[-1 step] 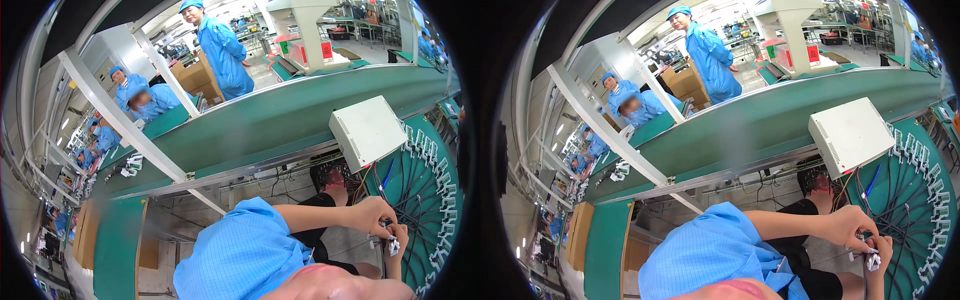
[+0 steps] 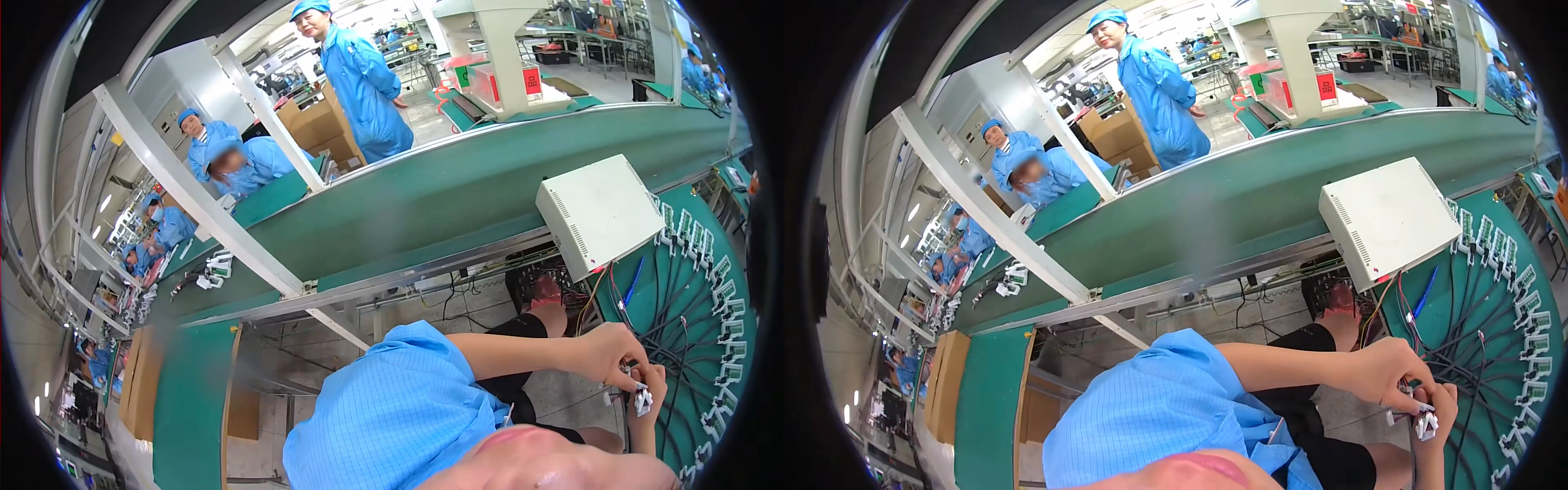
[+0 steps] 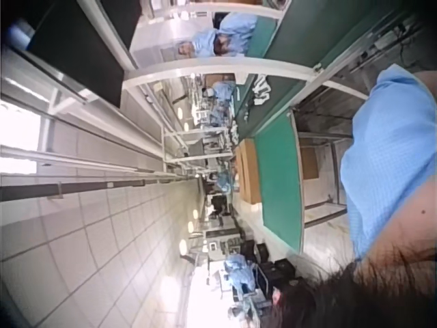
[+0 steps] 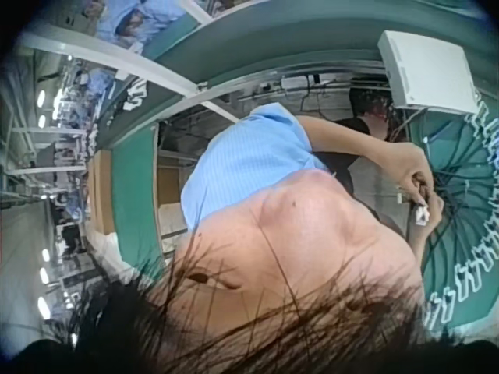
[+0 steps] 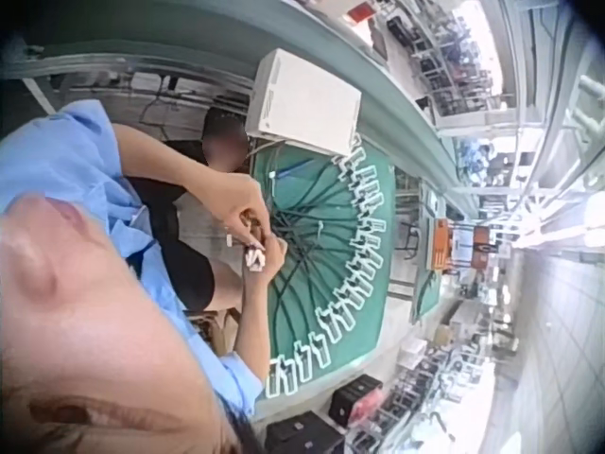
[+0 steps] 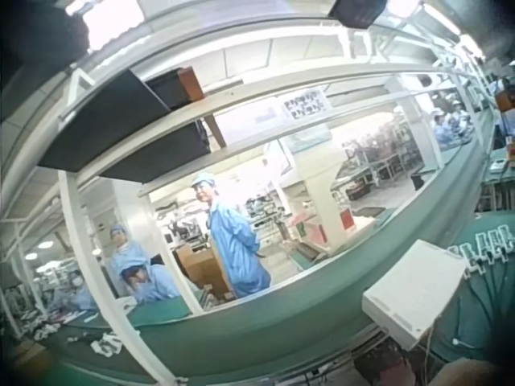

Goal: Connecting and organizing wiring harnesses for a series of small printed circuit boards on a factory workbench.

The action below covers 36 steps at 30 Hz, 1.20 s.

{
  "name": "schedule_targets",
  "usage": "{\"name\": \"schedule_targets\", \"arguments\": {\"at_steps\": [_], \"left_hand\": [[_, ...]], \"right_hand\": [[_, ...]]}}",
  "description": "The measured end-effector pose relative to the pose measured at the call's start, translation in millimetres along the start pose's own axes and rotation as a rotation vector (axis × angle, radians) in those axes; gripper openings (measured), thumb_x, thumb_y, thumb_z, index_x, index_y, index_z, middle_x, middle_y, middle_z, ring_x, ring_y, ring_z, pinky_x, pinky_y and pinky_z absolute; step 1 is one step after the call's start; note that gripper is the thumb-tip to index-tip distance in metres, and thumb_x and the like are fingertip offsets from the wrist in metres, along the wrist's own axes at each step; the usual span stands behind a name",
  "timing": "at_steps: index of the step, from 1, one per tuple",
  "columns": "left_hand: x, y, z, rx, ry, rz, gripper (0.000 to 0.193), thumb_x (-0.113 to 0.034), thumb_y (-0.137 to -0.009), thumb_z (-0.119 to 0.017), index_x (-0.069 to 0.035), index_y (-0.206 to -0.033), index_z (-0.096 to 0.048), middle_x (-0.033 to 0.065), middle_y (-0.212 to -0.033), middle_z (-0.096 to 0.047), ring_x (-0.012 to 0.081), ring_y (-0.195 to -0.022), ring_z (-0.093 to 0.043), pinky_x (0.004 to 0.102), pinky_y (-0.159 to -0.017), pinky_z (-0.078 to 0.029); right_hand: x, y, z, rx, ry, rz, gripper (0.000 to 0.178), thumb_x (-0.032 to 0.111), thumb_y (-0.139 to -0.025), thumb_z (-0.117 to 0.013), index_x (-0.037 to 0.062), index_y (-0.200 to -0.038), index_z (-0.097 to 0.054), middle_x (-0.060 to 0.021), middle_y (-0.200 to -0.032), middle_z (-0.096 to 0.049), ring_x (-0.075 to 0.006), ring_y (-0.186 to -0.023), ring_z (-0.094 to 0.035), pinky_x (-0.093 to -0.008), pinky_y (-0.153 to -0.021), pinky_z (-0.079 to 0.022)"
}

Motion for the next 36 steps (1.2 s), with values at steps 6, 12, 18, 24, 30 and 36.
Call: {"name": "schedule_targets", "arguments": {"at_steps": [6,12,18,24,30,36], "left_hand": [[4,-3,-26,0.098,0.046,-0.029,0.019,-0.018,-0.073,-0.078,-0.006,-0.087,-0.075,0.0089,-0.07,-0.068,0.0211,-0.06,-0.064,0.033,-0.055,-0.046],[17,-6,-26,0.152,0.139,-0.036,0.015,-0.014,-0.073,-0.077,-0.005,-0.086,-0.076,0.0099,-0.071,-0.069,0.0205,-0.06,-0.063,0.0325,-0.056,-0.047],[38,-5,-20,0.004,0.123,0.053,0.015,-0.015,-0.074,-0.073,-0.002,-0.081,-0.072,0.0125,-0.071,-0.066,0.0226,-0.063,-0.063,0.0327,-0.059,-0.048],[48,5,-11,-0.093,0.127,0.059,0.018,-0.016,-0.077,-0.069,0.0,-0.084,-0.069,0.013,-0.069,-0.064,0.0232,-0.061,-0.061,0.0331,-0.059,-0.047],[47,4,-15,-0.065,0.146,0.115,0.019,-0.017,-0.08,-0.07,0.001,-0.087,-0.067,0.013,-0.072,-0.064,0.0218,-0.063,-0.06,0.033,-0.06,-0.047],[34,6,-11,-0.046,0.241,0.083,0.029,-0.009,-0.082,-0.071,0.002,-0.106,-0.061,0.0171,-0.098,-0.064,0.0267,-0.08,-0.063,0.0335,-0.071,-0.049]], "right_hand": [[4,-1,-4,-0.013,-0.007,0.067,0.02,0.013,-0.064,-0.069,0.0041,-0.079,-0.06,-0.0065,-0.071,-0.056,-0.0257,-0.071,-0.044,-0.036,-0.068,-0.037],[5,0,-5,0.038,0.026,0.073,0.016,0.011,-0.067,-0.068,0.0025,-0.077,-0.058,-0.0086,-0.07,-0.056,-0.027,-0.071,-0.045,-0.0364,-0.066,-0.038],[13,-1,2,-0.009,-0.066,0.002,0.016,0.012,-0.076,-0.068,0.0016,-0.085,-0.06,-0.0092,-0.076,-0.06,-0.0253,-0.076,-0.051,-0.0348,-0.068,-0.041],[15,-3,2,0.024,-0.1,0.05,0.014,0.01,-0.081,-0.07,0.0014,-0.088,-0.061,-0.0089,-0.079,-0.062,-0.0239,-0.075,-0.054,-0.033,-0.066,-0.042],[14,-4,1,0.045,-0.082,0.035,0.013,0.011,-0.086,-0.068,0.0008,-0.088,-0.06,-0.0095,-0.078,-0.061,-0.0236,-0.072,-0.055,-0.0338,-0.065,-0.042],[-9,1,3,0.087,-0.223,-0.175,0.016,0.017,-0.096,-0.058,0.002,-0.089,-0.058,-0.0067,-0.07,-0.052,-0.0156,-0.062,-0.049,-0.0305,-0.059,-0.038]]}}
Point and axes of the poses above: each hand's wrist, its own y-axis away from the middle knuckle, its own z-axis out of the back of the hand, x = y × z, the point moved 9 cm from there along -y, towards the middle knuckle
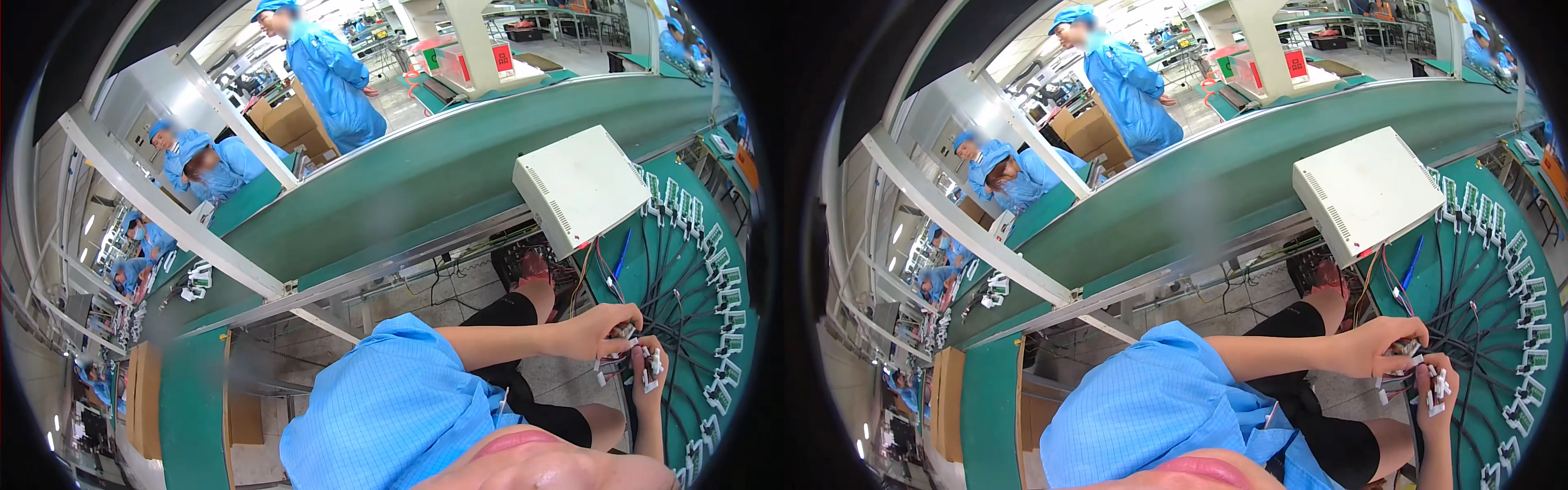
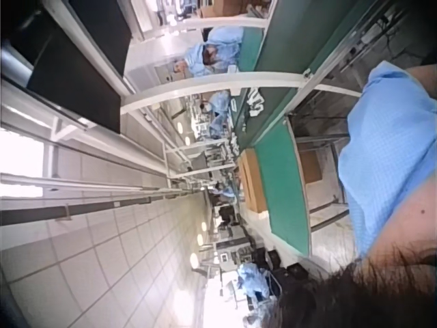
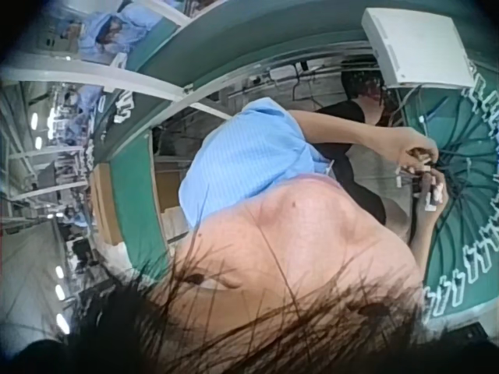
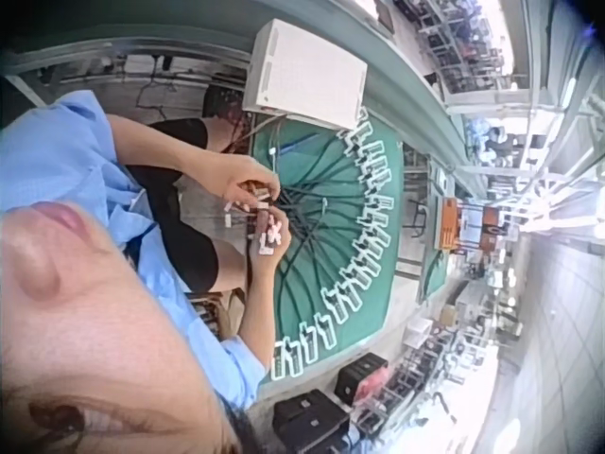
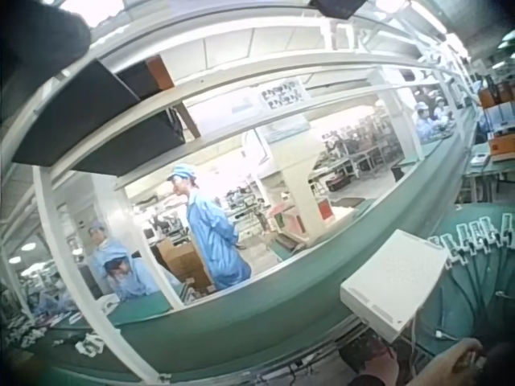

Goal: Connecting and organizing wiring harnesses for a series of small printed circuit boards on a factory workbench.

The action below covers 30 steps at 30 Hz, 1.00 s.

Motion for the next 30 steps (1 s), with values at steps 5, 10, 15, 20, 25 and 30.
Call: {"name": "schedule_targets", "arguments": {"at_steps": [5,10,15,20,25,30], "left_hand": [[6,-2,-6,0.006,-0.054,-0.125,0.031,-0.003,-0.082,-0.07,0.002,-0.111,-0.061,0.016,-0.098,-0.066,0.0287,-0.084,-0.065,0.0347,-0.075,-0.05],[3,-4,-7,0.044,0.075,-0.036,0.031,-0.002,-0.08,-0.071,0.002,-0.11,-0.065,0.0142,-0.09,-0.069,0.0223,-0.079,-0.067,0.0322,-0.073,-0.051],[10,-4,-6,0.064,0.147,-0.027,0.032,0.0,-0.079,-0.072,0.002,-0.11,-0.067,0.0127,-0.09,-0.071,0.0155,-0.08,-0.066,0.0283,-0.073,-0.051],[11,-5,-11,0.088,0.235,0.055,0.03,0.001,-0.08,-0.072,0.001,-0.11,-0.067,0.0115,-0.087,-0.071,0.0126,-0.077,-0.066,0.0274,-0.07,-0.051],[7,-4,-10,0.097,0.185,-0.021,0.03,0.001,-0.08,-0.072,0.001,-0.109,-0.067,0.0118,-0.084,-0.07,0.0137,-0.071,-0.065,0.0279,-0.066,-0.051],[9,1,-9,0.062,0.093,-0.084,0.031,-0.001,-0.077,-0.074,0.0,-0.108,-0.068,0.0143,-0.079,-0.069,0.0185,-0.066,-0.065,0.0299,-0.063,-0.051]], "right_hand": [[-2,-3,4,-0.015,-0.104,-0.064,0.021,0.02,-0.097,-0.059,0.003,-0.085,-0.057,0.0042,-0.071,-0.044,-0.0046,-0.064,-0.037,-0.0237,-0.056,-0.028],[-8,-1,7,-0.005,-0.147,-0.018,0.022,0.021,-0.097,-0.061,0.0029,-0.085,-0.056,0.0048,-0.072,-0.044,-0.0047,-0.066,-0.037,-0.023,-0.058,-0.028],[-13,2,7,-0.052,-0.214,-0.028,0.022,0.021,-0.096,-0.063,0.0028,-0.086,-0.057,0.004,-0.076,-0.047,-0.0056,-0.069,-0.039,-0.0223,-0.061,-0.029],[-19,2,9,0.024,-0.202,-0.025,0.017,0.017,-0.095,-0.064,0.0016,-0.092,-0.059,0.0027,-0.08,-0.049,-0.0069,-0.073,-0.042,-0.0226,-0.064,-0.032],[-24,6,10,-0.058,-0.196,-0.005,0.019,0.019,-0.095,-0.064,0.0011,-0.092,-0.058,0.002,-0.08,-0.049,-0.0082,-0.074,-0.042,-0.0242,-0.065,-0.033],[-23,1,1,-0.003,-0.16,-0.005,0.023,0.023,-0.097,-0.062,0.0016,-0.09,-0.056,-0.0001,-0.079,-0.05,-0.0098,-0.073,-0.043,-0.0256,-0.065,-0.034]]}}
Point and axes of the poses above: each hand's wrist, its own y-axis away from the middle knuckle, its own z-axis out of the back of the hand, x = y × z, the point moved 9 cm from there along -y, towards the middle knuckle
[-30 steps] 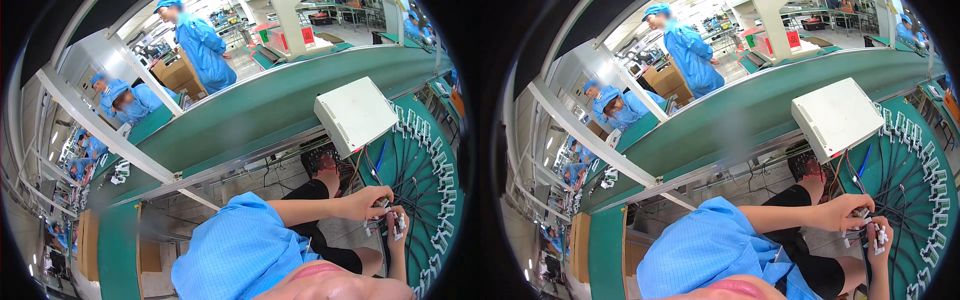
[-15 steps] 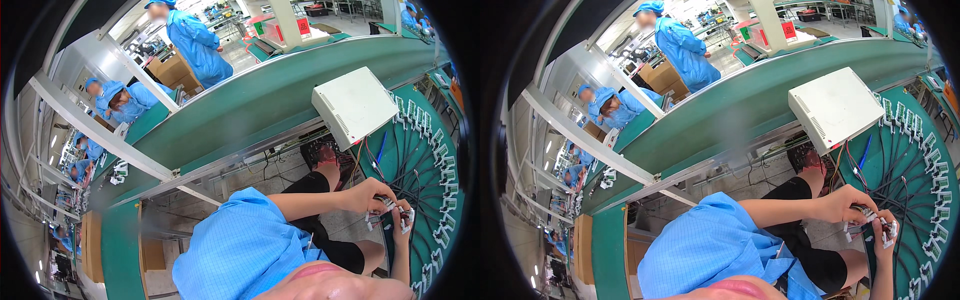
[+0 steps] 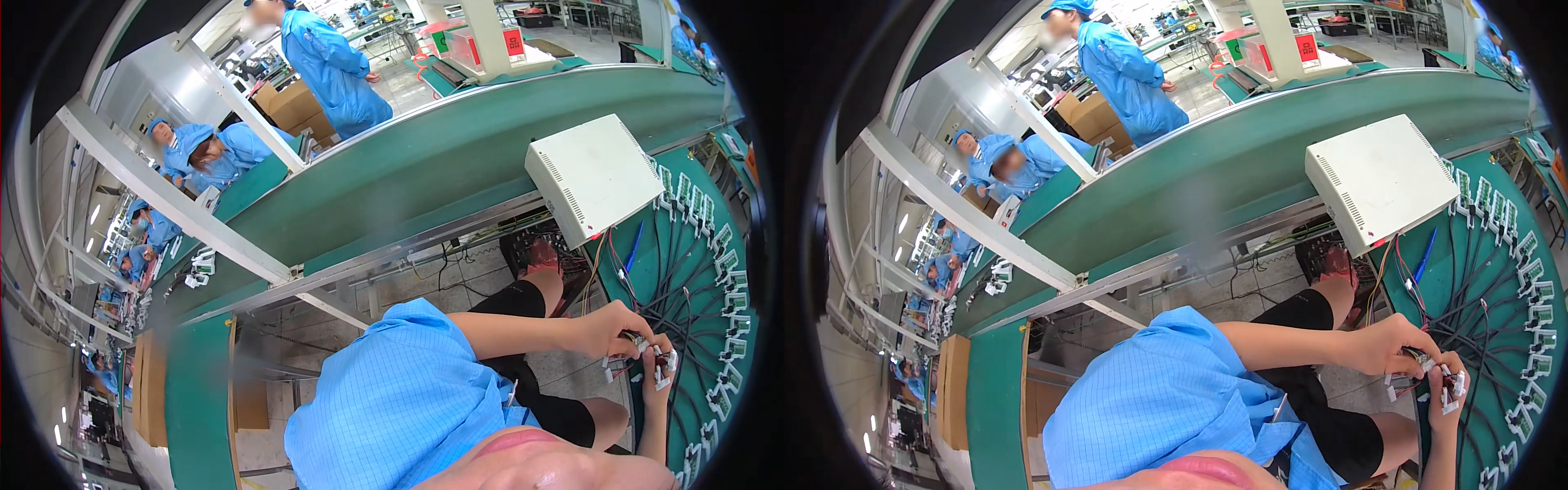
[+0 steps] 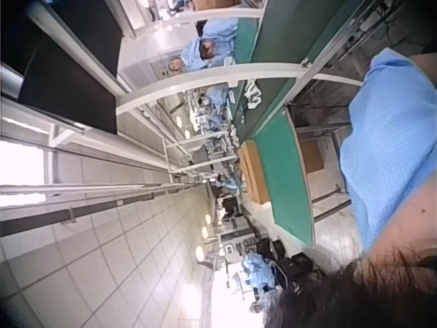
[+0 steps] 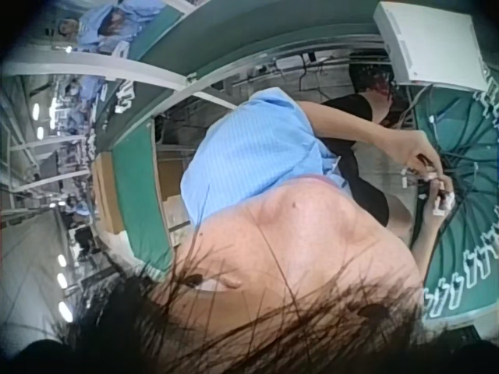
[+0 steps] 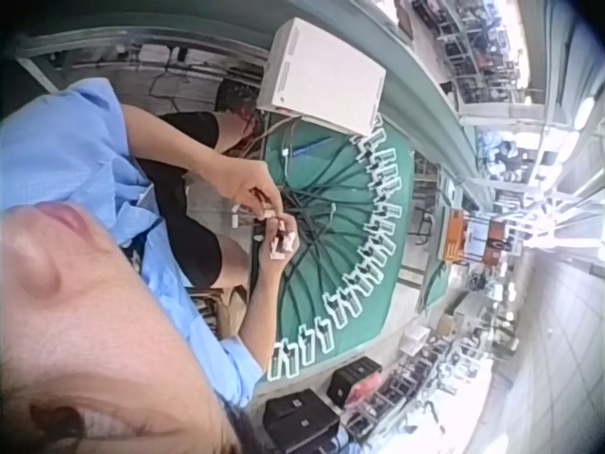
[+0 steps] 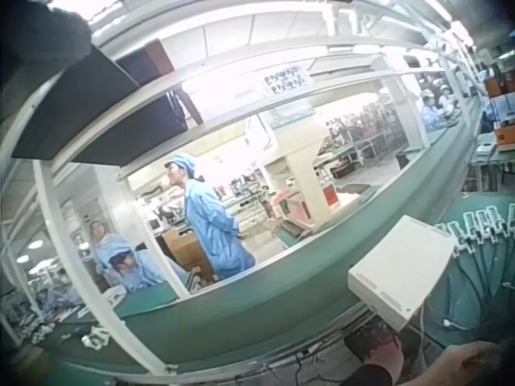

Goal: Connecting and organizing wiring harnesses for a series of small printed circuit boards on a factory workbench.

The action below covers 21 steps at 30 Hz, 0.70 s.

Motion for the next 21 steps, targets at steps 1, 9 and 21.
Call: {"name": "schedule_targets", "arguments": {"at_steps": [1,9,21], "left_hand": [[-1,-1,-1,-0.002,-0.014,-0.01,0.032,-0.001,-0.077,-0.074,-0.001,-0.108,-0.069,0.0147,-0.079,-0.069,0.0192,-0.065,-0.065,0.0302,-0.063,-0.05],[11,1,1,0.028,-0.036,0.162,0.026,-0.006,-0.079,-0.074,-0.004,-0.105,-0.071,0.0127,-0.088,-0.071,0.0201,-0.07,-0.067,0.0306,-0.064,-0.052],[-33,-112,-8,0.075,-0.488,0.018,0.027,-0.016,-0.084,-0.071,-0.002,-0.108,-0.069,0.0133,-0.092,-0.071,0.0194,-0.076,-0.065,0.0314,-0.069,-0.051]], "right_hand": [[0,-1,-2,0.027,0.002,0.003,0.024,0.024,-0.097,-0.061,0.0016,-0.09,-0.056,-0.0013,-0.078,-0.05,-0.0108,-0.072,-0.044,-0.0263,-0.065,-0.035],[22,-9,-16,0.101,0.237,0.134,0.029,0.031,-0.091,-0.06,0.0023,-0.087,-0.056,-0.0164,-0.08,-0.055,-0.0373,-0.072,-0.051,-0.0441,-0.064,-0.04],[32,-1,-21,0.146,0.3,0.252,0.026,0.024,-0.071,-0.067,0.0113,-0.095,-0.065,-0.004,-0.089,-0.066,-0.0264,-0.082,-0.058,-0.0363,-0.082,-0.04]]}}
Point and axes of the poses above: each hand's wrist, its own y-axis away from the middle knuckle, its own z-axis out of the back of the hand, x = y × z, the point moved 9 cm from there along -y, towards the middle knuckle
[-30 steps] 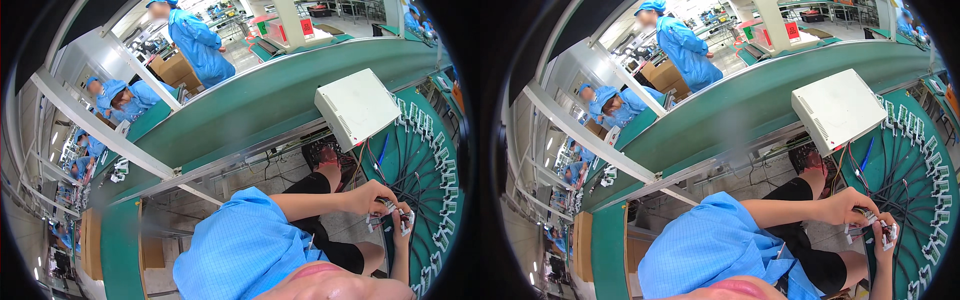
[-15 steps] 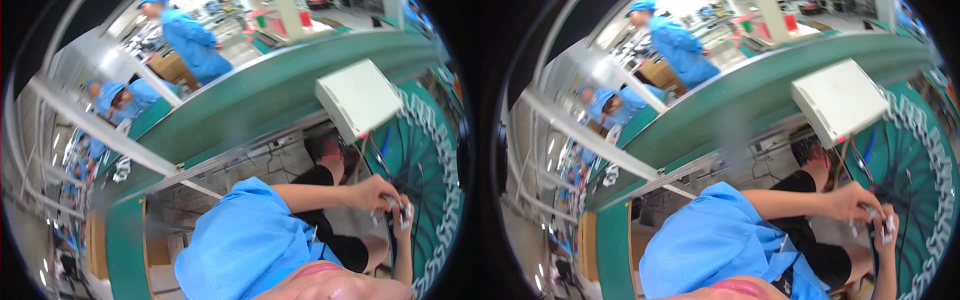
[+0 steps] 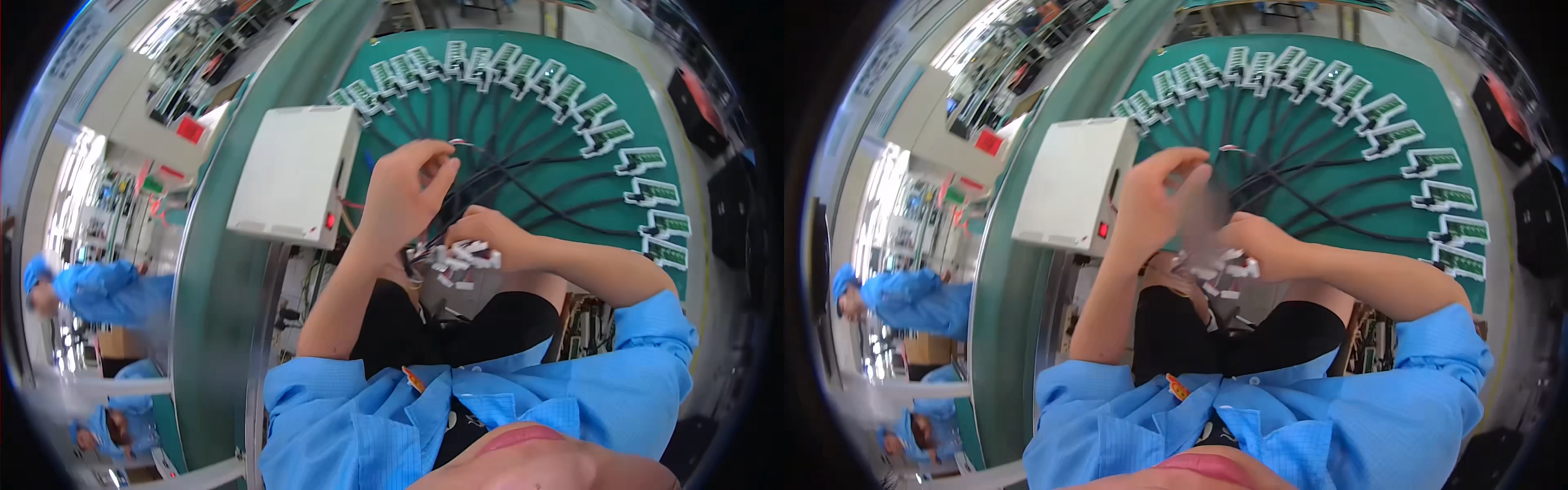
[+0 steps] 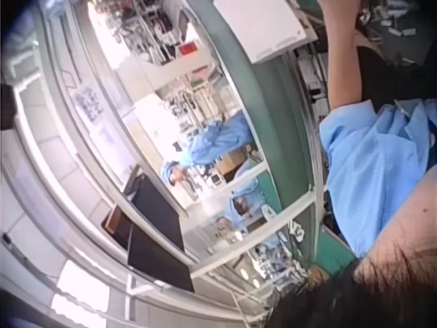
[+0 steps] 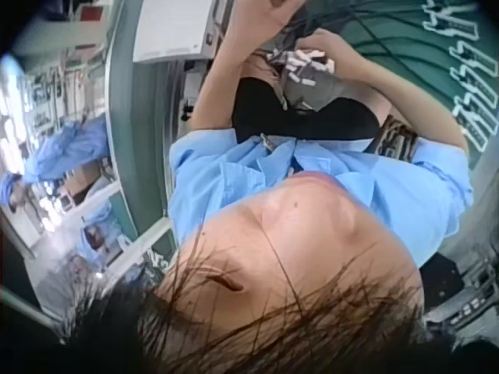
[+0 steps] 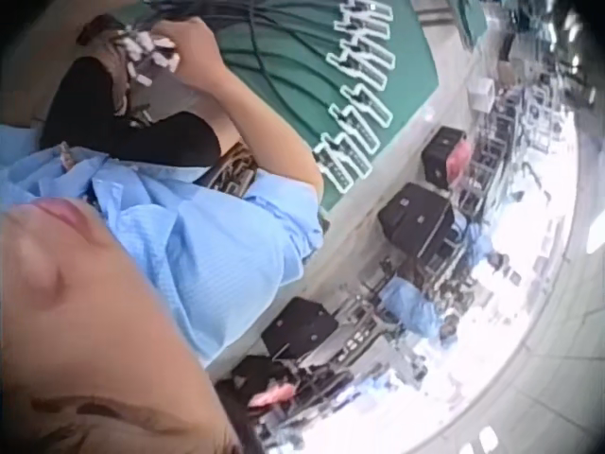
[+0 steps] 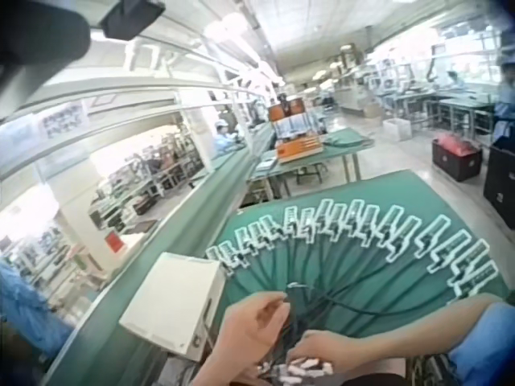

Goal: Connecting and organizing wiring harnesses for a series of small printed circuit boards on a factory workbench.

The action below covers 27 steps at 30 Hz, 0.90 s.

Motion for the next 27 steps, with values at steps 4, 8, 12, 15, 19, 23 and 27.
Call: {"name": "schedule_targets", "arguments": {"at_steps": [4,8,12,15,19,23,27], "left_hand": [[1,-89,-84,0.155,-0.171,-0.297,0.028,-0.02,-0.083,-0.07,0.0,-0.103,-0.07,0.0185,-0.093,-0.066,0.0333,-0.088,-0.065,0.0405,-0.079,-0.051],[21,-173,-173,0.179,-0.3,-0.359,0.035,-0.029,-0.082,-0.07,0.002,-0.098,-0.07,0.0236,-0.098,-0.064,0.0394,-0.097,-0.061,0.0455,-0.088,-0.049],[19,-208,-217,0.135,-0.345,-0.338,0.037,-0.031,-0.084,-0.068,0.005,-0.093,-0.069,0.025,-0.102,-0.061,0.041,-0.101,-0.058,0.0463,-0.092,-0.048],[25,-221,-236,0.147,-0.406,-0.361,0.037,-0.032,-0.084,-0.069,0.004,-0.091,-0.07,0.0243,-0.103,-0.061,0.0408,-0.102,-0.058,0.0479,-0.092,-0.048],[31,-226,-250,0.125,-0.399,-0.28,0.037,-0.033,-0.083,-0.071,0.004,-0.089,-0.07,0.0242,-0.102,-0.062,0.0403,-0.103,-0.059,0.0482,-0.09,-0.049],[35,-226,-242,0.094,-0.369,-0.275,0.035,-0.032,-0.085,-0.071,0.003,-0.093,-0.07,0.0233,-0.104,-0.062,0.0397,-0.105,-0.059,0.0468,-0.091,-0.049],[26,-223,-250,0.123,-0.483,-0.338,0.035,-0.03,-0.088,-0.068,0.004,-0.093,-0.07,0.0225,-0.104,-0.062,0.0385,-0.107,-0.058,0.0456,-0.092,-0.048]], "right_hand": [[-8,1,-15,0.03,0.055,0.086,0.032,0.021,-0.069,-0.069,0.0115,-0.099,-0.064,-0.0045,-0.085,-0.064,-0.0259,-0.083,-0.06,-0.0362,-0.083,-0.04],[1,-6,-14,0.1,0.006,0.053,0.034,0.02,-0.068,-0.07,0.0112,-0.1,-0.064,-0.0049,-0.084,-0.063,-0.0252,-0.082,-0.06,-0.0356,-0.083,-0.04],[7,-5,-9,0.05,-0.053,0.063,0.03,0.021,-0.07,-0.071,0.0099,-0.097,-0.064,-0.0043,-0.08,-0.064,-0.0244,-0.08,-0.062,-0.0366,-0.082,-0.041],[8,-7,-10,0.067,-0.061,0.045,0.029,0.021,-0.071,-0.071,0.0095,-0.097,-0.066,-0.0056,-0.081,-0.066,-0.0242,-0.083,-0.064,-0.0374,-0.084,-0.042],[8,-6,-7,0.088,-0.05,0.036,0.029,0.02,-0.072,-0.07,0.0098,-0.1,-0.067,-0.006,-0.082,-0.067,-0.0241,-0.084,-0.064,-0.0381,-0.085,-0.042],[11,-7,-8,0.057,-0.01,0.071,0.029,0.02,-0.073,-0.07,0.0101,-0.1,-0.067,-0.0057,-0.081,-0.066,-0.024,-0.083,-0.064,-0.0383,-0.084,-0.042],[11,-5,-8,0.058,-0.012,0.069,0.03,0.021,-0.073,-0.07,0.0095,-0.1,-0.066,-0.0058,-0.081,-0.066,-0.0239,-0.082,-0.064,-0.0377,-0.084,-0.042]]}}
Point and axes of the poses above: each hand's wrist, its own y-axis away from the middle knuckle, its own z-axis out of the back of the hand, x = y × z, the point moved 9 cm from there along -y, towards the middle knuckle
